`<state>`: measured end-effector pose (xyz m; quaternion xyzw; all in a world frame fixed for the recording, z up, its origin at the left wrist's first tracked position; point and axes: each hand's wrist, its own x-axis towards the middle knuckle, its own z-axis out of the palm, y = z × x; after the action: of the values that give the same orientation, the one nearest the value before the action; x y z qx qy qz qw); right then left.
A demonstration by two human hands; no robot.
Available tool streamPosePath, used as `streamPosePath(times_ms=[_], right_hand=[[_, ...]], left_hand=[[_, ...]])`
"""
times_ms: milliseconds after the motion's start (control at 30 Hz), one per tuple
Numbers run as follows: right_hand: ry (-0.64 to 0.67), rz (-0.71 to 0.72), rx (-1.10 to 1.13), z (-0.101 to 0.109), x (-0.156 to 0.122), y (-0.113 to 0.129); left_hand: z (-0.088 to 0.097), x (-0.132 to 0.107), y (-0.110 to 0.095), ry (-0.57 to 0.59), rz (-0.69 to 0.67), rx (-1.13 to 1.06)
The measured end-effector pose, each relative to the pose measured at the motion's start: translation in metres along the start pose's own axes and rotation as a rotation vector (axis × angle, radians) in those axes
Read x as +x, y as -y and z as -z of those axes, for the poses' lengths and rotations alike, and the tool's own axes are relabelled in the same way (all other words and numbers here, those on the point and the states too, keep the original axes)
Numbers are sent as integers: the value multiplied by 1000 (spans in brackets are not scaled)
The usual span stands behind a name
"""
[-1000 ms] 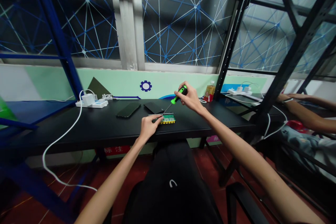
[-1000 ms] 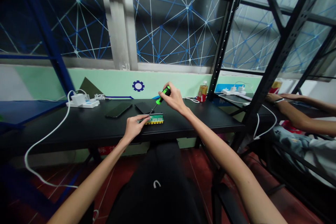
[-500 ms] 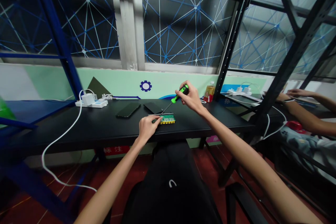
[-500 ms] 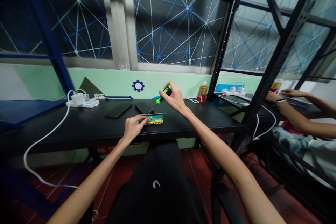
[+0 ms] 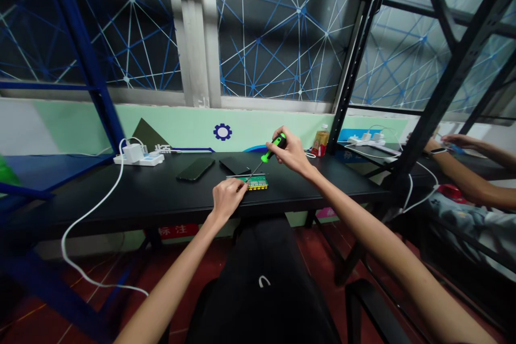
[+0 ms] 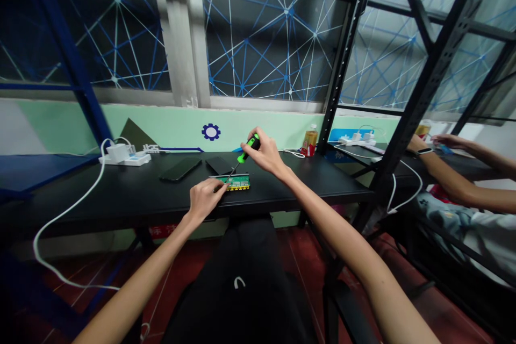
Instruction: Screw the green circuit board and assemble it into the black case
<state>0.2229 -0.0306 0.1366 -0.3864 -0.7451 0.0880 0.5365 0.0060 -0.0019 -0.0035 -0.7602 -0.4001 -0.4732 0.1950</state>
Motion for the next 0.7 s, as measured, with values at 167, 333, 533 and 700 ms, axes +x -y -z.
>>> streamPosePath(times_ms=[167,333,533,700], right_hand=[[26,14,-9,-3,-1,1],[40,9,-13,-6,-1,-2],[42,8,-25,-7,-1,-2],[41,33,-51,-7,-2,-3]], left_hand=[[0,1,-1,-4,-6,22],[2,1,-2,-3,-34,25],[1,1,-2,-28,-68,27],[2,1,-3,-32,-77,33]])
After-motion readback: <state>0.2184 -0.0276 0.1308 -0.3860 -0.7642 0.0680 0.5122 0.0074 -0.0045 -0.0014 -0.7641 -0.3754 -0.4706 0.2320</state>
